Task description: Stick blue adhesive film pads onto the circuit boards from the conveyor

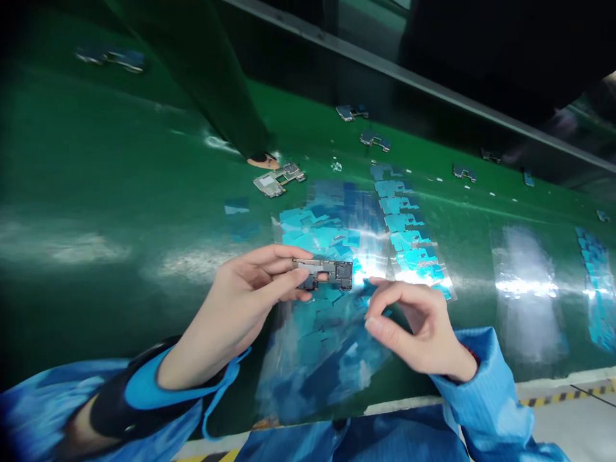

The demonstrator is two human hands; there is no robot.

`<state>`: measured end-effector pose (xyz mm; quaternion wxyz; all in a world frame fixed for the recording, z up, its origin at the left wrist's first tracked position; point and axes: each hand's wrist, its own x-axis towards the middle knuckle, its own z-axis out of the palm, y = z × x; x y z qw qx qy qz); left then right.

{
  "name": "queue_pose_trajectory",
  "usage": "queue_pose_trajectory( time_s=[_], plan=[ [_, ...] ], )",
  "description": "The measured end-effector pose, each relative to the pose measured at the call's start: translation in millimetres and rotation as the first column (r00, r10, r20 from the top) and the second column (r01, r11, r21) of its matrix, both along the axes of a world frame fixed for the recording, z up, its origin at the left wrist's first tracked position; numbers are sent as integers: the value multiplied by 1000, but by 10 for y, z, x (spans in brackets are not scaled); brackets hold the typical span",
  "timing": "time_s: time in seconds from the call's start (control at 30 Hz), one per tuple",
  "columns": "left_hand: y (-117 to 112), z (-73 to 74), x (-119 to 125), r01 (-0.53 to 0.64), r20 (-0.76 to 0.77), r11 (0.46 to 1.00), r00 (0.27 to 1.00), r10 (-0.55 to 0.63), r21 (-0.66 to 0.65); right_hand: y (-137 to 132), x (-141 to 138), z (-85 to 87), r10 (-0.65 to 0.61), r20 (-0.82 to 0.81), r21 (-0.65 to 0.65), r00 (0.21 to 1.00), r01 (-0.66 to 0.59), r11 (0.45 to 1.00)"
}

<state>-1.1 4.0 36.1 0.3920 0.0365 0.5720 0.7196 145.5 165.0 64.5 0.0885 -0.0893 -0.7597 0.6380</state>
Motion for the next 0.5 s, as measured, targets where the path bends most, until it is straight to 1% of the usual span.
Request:
queue_pose_trajectory(
  time_s=[0.03, 0.1, 0.17, 0.23, 0.37, 0.5],
  plan=[
    [0, -8, 5, 4, -5, 1000, 1000, -4, 0, -39, -16, 32, 66, -44, 94, 997, -62, 994],
    [1, -14, 20, 16, -26, 1000, 1000, -16, 2, -129, -74, 92, 192, -115, 257, 975, -158, 953],
    [-1, -7, 36, 23, -68, 1000, 997, -23, 3, -224, -147, 129, 278, -143, 360, 950, -212, 909],
    [-6, 12, 49, 21, -116, 1000, 993, -21, 1, -307, -215, 139, 300, -144, 402, 943, -221, 888],
    [-17, 55, 68, 17, -180, 1000, 983, -20, -22, -414, -294, 122, 266, -135, 424, 954, -187, 886],
    [-19, 80, 87, 36, -233, 998, 971, -48, -55, -471, -320, 106, 271, -136, 429, 953, -190, 883]
  ],
)
